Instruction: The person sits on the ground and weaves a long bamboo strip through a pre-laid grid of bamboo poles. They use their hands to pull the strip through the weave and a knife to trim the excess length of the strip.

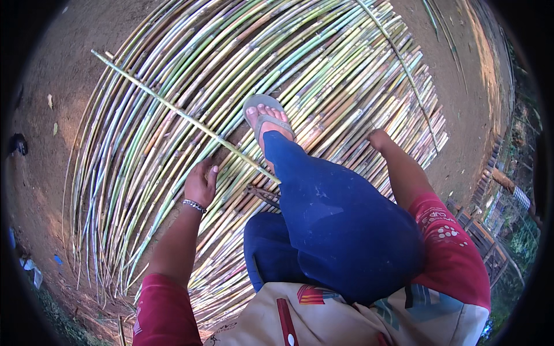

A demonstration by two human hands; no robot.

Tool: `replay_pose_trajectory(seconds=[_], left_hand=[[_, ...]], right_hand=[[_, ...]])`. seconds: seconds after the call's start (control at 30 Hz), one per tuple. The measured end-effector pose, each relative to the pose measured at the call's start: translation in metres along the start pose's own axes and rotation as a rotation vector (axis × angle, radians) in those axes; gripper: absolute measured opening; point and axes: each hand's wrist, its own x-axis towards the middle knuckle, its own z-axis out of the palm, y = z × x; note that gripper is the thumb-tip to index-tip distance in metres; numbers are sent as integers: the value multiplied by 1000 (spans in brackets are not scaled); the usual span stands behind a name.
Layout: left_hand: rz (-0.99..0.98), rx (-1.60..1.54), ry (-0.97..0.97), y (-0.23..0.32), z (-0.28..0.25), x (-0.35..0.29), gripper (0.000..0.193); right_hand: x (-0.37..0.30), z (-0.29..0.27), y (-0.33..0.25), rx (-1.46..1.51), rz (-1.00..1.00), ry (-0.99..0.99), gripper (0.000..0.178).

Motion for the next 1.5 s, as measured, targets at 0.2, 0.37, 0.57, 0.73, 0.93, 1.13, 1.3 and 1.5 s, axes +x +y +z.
replay_pose_trajectory(seconds=[0.2,0.37,0.57,0.73,0.93,1.13,1.3,1.5], left_hand=[[-154,-243,159,24,32,1,42],[-172,-548,219,69,40,-27,35],[-56,-835,362,129,26,-36,33],[-336,-1319,-89,130,26,-45,23],[-338,-1827,-479,89,34,-75,20],[-426,-2141,-535,102,35,-80,17],[-488,-1897,-486,106,34,-65,16],[63,-681,-202,86,6,-39,18]], right_hand=[[-16,-4,-25,1080,608,618,32],[-29,-154,-58,1219,336,704,29],[-84,-282,-271,173,-730,379,10],[-95,-295,-350,-107,-1212,197,11],[-106,-299,-361,-44,-1153,33,14],[-107,-302,-356,-34,-1157,153,13],[-104,-299,-342,-28,-1089,233,10],[-101,-298,-335,-19,-853,-51,12]])
